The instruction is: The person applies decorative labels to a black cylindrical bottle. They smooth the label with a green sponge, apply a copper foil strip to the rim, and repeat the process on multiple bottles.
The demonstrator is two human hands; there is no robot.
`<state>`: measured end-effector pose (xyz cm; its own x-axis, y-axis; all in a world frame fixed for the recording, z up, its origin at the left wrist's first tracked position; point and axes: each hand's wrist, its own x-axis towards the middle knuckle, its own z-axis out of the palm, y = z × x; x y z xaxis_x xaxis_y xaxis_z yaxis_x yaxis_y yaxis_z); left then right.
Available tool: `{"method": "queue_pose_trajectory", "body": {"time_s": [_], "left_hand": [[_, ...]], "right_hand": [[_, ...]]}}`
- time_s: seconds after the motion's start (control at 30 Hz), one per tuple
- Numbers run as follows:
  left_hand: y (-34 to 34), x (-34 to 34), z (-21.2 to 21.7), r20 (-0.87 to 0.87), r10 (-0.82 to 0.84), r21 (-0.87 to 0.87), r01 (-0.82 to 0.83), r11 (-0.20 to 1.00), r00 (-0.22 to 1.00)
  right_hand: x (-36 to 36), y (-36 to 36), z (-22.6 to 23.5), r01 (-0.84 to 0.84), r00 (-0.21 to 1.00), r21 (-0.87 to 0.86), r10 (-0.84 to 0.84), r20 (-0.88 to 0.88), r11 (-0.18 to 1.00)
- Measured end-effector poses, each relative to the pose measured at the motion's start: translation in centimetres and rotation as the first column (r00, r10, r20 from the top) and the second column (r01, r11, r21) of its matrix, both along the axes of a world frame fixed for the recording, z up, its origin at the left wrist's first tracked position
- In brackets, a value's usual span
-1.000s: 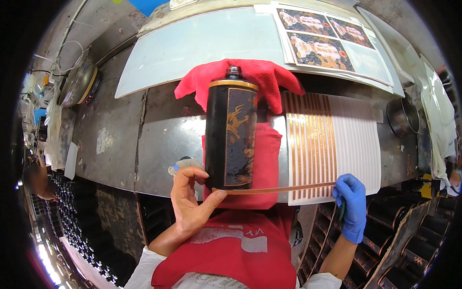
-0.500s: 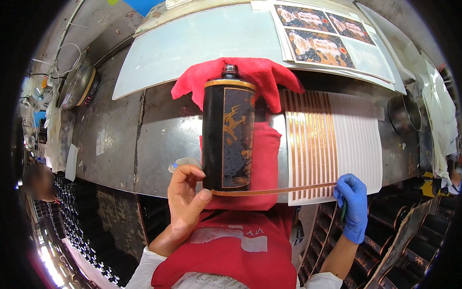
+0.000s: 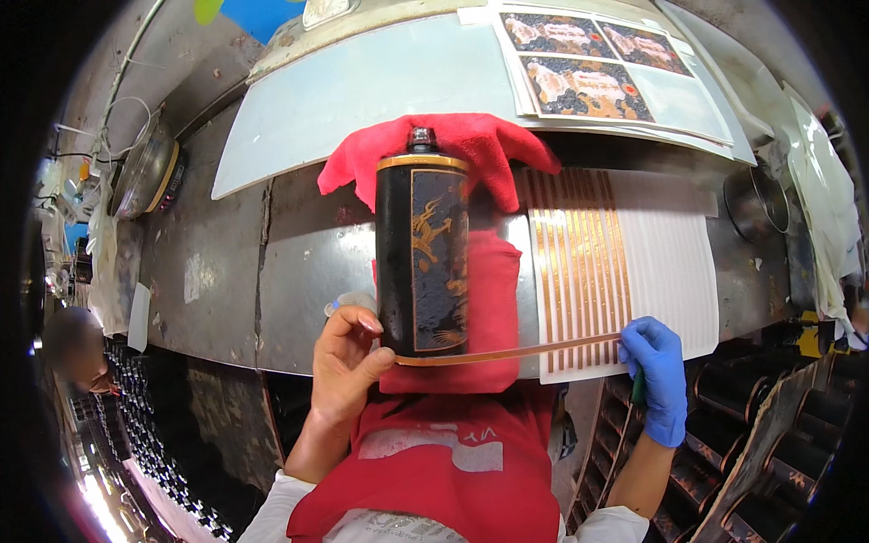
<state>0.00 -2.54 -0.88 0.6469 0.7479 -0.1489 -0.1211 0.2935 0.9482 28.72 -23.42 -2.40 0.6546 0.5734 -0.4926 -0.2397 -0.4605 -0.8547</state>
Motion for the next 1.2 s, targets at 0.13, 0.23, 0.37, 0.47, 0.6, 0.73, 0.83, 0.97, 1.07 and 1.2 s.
{"method": "queue_pose_trajectory", "body": {"time_s": [0.13, 0.23, 0.37, 0.47, 0.6, 0.73, 0.83, 0.97, 1.07, 1.2], "left_hand": [[-0.9, 0.6, 2.1, -0.136, 0.130, 0.369, -0.071, 0.927, 0.982], [-2.1, 2.2, 3.2, -0.351, 0.113, 0.832, 0.254, 0.493, 0.930], [-0.2, 4.5, 2.7, -0.519, 0.177, 0.854, 0.498, 0.151, 0.836], [0.0, 2.5, 1.1, -0.495, 0.017, 0.709, 0.393, 0.586, 0.869], [2.5, 0.1, -1.5, -0.642, -0.054, 0.613, 0.553, 0.564, 0.765], [0.9, 0.6, 0.9, -0.559, 0.199, 0.778, 0.427, 0.461, 0.805], [-0.5, 3.0, 3.1, -0.444, 0.250, 0.890, 0.393, 0.230, 0.860], [0.6, 4.7, 3.6, -0.614, 0.206, 0.785, 0.617, 0.058, 0.762], [0.7, 2.3, 0.5, -0.483, 0.093, 0.820, 0.413, 0.397, 0.871], [2.2, -0.3, -2.7, -0.452, -0.034, 0.696, 0.377, 0.612, 0.891]], "right_hand": [[0.1, 0.1, -0.2, -0.029, 1.000, 0.013, 0.029, 0.000, 1.000], [0.1, 0.5, -0.3, -0.046, 0.999, 0.002, 0.046, 0.022, 0.999], [0.2, 0.3, -0.5, -0.063, 0.997, -0.013, 0.063, 0.034, 0.998], [-1.1, 1.4, -0.3, -0.086, 0.996, 0.007, 0.086, 0.013, 0.996], [-3.9, 4.0, 1.0, -0.125, 0.989, 0.072, 0.130, -0.076, 0.990], [-4.8, 4.7, 0.7, -0.132, 0.987, 0.089, 0.139, -0.081, 0.987], [-4.7, 4.7, 0.5, -0.134, 0.983, 0.093, 0.144, -0.109, 0.987], [-4.8, 4.7, 0.1, -0.142, 0.981, 0.096, 0.153, -0.121, 0.985], [-5.9, 5.5, 0.6, -0.184, 0.975, 0.074, 0.191, -0.115, 0.980], [-8.4, 7.5, 2.3, -0.290, 0.935, 0.158, 0.314, -0.162, 0.944]]}}
